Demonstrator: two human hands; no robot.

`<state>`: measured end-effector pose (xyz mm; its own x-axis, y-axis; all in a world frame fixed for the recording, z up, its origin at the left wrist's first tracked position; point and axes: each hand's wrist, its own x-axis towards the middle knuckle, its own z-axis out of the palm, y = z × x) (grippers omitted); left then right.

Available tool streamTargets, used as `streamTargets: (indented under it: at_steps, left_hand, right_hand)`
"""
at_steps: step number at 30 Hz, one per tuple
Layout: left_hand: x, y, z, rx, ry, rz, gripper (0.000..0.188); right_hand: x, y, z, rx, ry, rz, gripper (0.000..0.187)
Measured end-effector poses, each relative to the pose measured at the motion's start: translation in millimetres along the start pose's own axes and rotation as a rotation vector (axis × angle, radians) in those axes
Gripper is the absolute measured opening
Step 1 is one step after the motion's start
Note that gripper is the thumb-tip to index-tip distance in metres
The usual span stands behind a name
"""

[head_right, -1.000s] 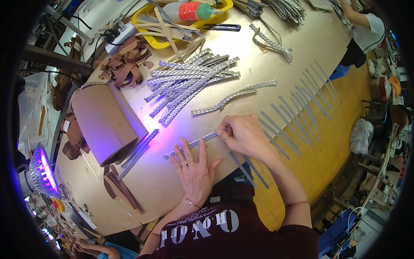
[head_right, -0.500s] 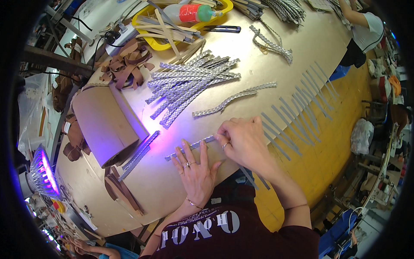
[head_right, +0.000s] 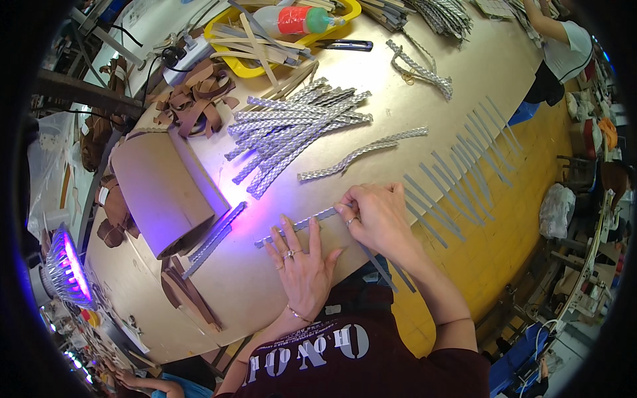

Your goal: The person braids multiple short silver cords by hand on a workbench, repeatedly picking up, aligning, and twisting strands into uniform braids. The person places finished braids into a growing pile on the table.

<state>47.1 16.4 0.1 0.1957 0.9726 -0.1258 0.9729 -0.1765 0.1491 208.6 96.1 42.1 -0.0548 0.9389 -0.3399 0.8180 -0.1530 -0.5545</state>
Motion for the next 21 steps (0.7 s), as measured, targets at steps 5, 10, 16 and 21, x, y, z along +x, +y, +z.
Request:
streamTargets:
  at_steps: [5,10,16,21]
  left_hand:
    - [-0.1,3.2,-7.9,-0.067,-0.015,-0.01,0.073]
    - [8.1,14.5,0.5,-0.299,-0.059,0.118,0.082]
    - [8.0,17.8,8.4,-0.36,-0.064,0.114,0.085]
    - [8.6,17.9,8.4,-0.346,-0.072,0.117,0.086]
  right_hand:
    - [-3.1,3.5,7.4,-0.08,0.092,-0.08,0.016]
    - [-7.7,8.4,15.9,-0.112,0.214,-0.164,0.015]
    - [-18.4,13.4,14.5,0.023,0.256,-0.136,0.013]
    - [-19.1,17.3,9.2,0.078,0.236,-0.083,0.013]
